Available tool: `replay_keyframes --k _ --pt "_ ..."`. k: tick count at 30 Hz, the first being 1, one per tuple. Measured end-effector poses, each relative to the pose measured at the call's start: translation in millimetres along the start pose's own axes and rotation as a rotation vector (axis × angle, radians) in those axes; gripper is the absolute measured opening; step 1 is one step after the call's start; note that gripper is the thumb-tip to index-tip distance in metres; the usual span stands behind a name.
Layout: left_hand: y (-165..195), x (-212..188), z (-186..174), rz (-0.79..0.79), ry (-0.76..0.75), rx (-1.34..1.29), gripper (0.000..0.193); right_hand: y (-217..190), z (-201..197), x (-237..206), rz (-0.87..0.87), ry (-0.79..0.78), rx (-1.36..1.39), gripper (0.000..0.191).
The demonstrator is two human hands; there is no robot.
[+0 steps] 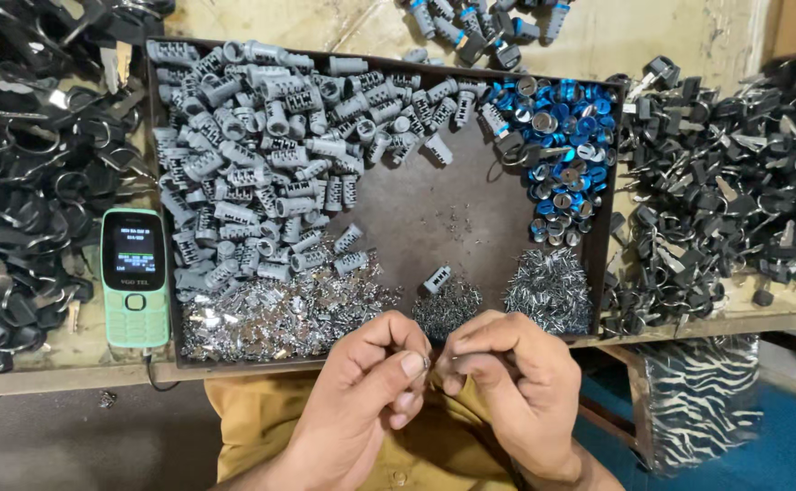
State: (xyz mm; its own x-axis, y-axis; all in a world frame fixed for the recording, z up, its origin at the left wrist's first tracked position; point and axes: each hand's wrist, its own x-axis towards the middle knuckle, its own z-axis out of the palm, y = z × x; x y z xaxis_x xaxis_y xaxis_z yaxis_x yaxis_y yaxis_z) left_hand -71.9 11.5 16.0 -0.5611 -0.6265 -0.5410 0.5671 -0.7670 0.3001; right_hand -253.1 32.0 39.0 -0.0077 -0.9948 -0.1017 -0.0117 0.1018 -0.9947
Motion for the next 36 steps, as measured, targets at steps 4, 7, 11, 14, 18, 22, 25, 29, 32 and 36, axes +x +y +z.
replay_keyframes --k 4,7,11,14,18,22,25,29,32,36 --pt "4 -3 -4 0.029 -0.029 0.041 0.010 7 0 -1 0.015 0.052 -0.011 0.007" --pt "3 -3 -5 0.015 -0.035 0.053 0.009 12 5 -5 -0.107 0.032 -0.195 0.015" --pt "1 -5 -5 -0.014 -0.014 0.051 0.009 17 15 -10 -0.189 0.022 -0.270 0.020" --pt "1 -7 -6 -0.003 -0.028 0.021 0.011 20 24 -11 -0.237 -0.004 -0.331 0.015" --pt "1 -11 -7 0.035 -0.061 -0.032 0.011 22 36 -10 -0.328 0.042 -0.502 0.008" --pt "2 -13 -10 0.037 -0.059 -0.042 0.011 20 40 -8 -0.388 0.084 -0.566 0.020" --pt "1 -14 -11 0.067 -0.066 -0.020 0.011 16 41 -7 -0.398 0.079 -0.554 0.021" --pt "-1 -13 -13 0.089 -0.080 0.008 0.010 11 42 -7 -0.360 0.081 -0.565 0.019" --pt "-1 -13 -15 0.093 -0.079 0.010 0.010 11 42 -6 -0.346 0.075 -0.531 0.018" --pt "0 -13 -15 0.115 -0.071 0.060 0.010 11 41 -7 -0.339 0.071 -0.525 0.017"
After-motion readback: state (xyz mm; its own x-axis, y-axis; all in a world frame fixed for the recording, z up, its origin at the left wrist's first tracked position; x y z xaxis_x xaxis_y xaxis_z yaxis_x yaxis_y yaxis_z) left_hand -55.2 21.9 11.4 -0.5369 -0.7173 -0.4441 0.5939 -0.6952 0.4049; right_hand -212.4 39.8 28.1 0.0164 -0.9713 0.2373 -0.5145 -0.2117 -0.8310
